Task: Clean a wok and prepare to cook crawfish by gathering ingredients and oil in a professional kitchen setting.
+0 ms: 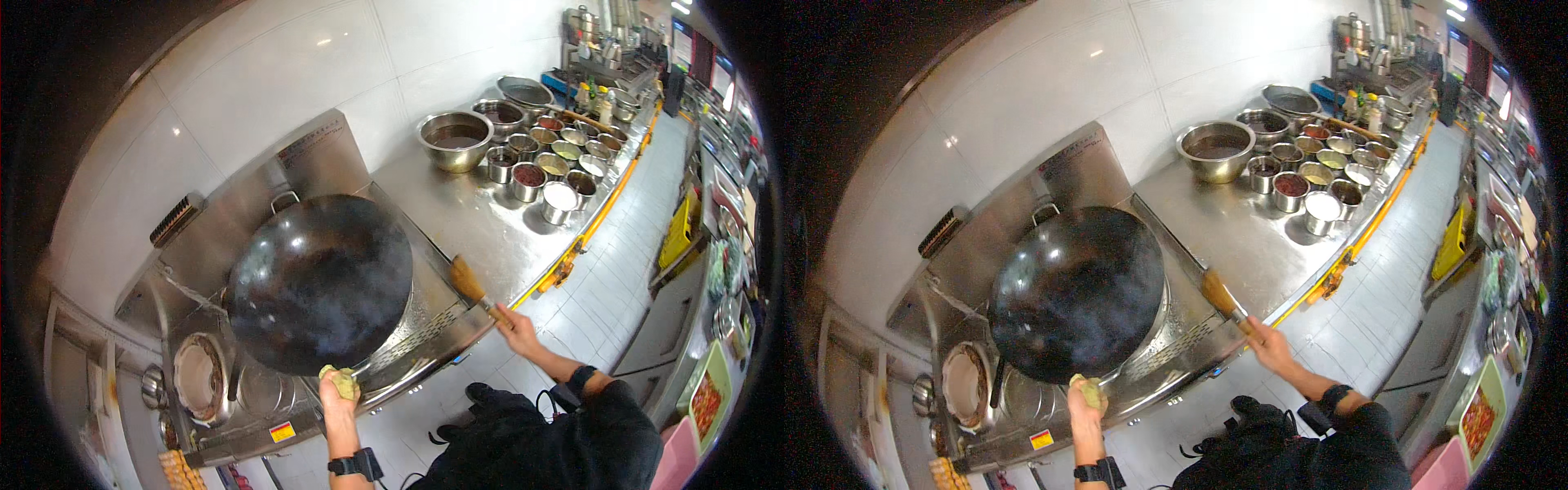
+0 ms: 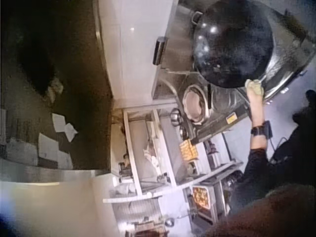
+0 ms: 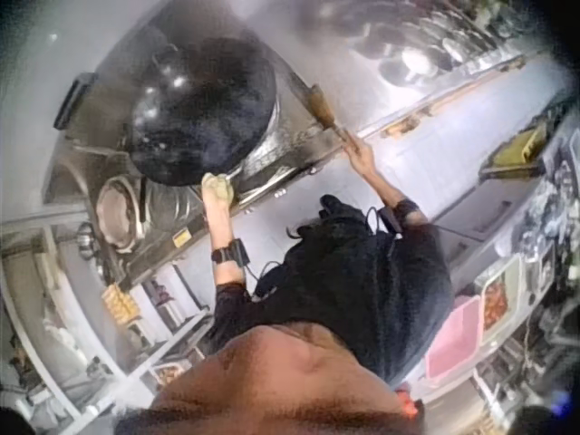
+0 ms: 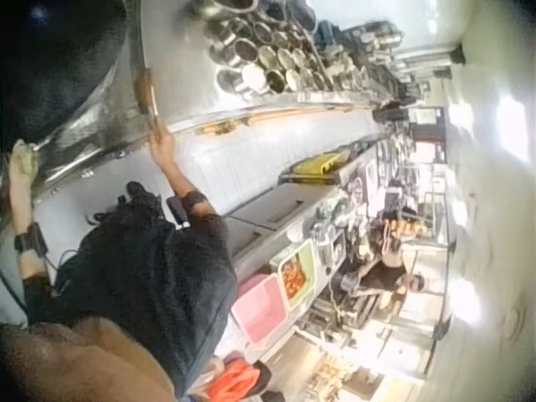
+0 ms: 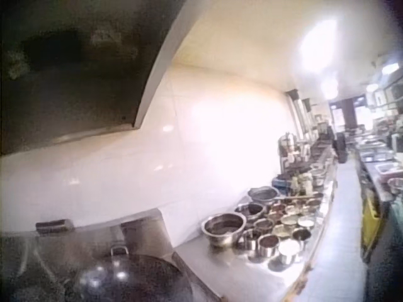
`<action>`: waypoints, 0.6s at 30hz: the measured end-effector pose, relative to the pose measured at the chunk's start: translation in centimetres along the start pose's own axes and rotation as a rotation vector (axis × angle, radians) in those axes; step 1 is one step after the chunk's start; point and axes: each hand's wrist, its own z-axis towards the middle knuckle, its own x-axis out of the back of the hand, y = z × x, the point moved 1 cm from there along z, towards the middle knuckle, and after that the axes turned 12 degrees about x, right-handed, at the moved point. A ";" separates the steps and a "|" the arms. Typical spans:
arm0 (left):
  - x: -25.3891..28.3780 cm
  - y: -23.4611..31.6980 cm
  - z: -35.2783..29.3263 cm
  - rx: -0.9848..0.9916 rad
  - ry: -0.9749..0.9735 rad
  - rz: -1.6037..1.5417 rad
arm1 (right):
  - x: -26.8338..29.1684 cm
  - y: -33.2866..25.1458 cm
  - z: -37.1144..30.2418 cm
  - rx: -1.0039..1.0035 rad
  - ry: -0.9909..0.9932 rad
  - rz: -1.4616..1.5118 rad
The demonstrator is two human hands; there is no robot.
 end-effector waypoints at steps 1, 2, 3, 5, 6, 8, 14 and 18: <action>0.4 -0.1 0.3 0.008 0.029 0.090 | -0.3 0.6 0.4 0.007 -0.019 0.018; 0.6 0.3 0.6 -0.001 0.050 0.090 | -1.2 0.6 0.8 -0.004 -0.140 -0.076; 0.6 0.6 0.8 0.048 0.058 0.085 | -2.1 0.4 1.3 -0.011 -0.262 -0.171; 0.7 1.1 0.2 0.080 0.081 0.074 | -3.4 1.1 3.2 -0.081 -0.375 -0.226; 0.9 1.0 -0.9 0.052 0.028 0.110 | -4.3 1.8 3.6 -0.063 -0.444 -0.293; 0.8 1.0 -2.4 0.013 0.023 0.150 | -6.0 4.1 4.4 -0.017 -0.532 -0.418; 1.3 0.7 -2.7 0.038 0.053 0.080 | -4.3 3.4 6.1 0.069 -0.789 -0.489; 0.0 -0.5 -3.6 -0.060 0.113 -0.072 | -4.4 4.6 5.8 0.185 -0.769 -0.473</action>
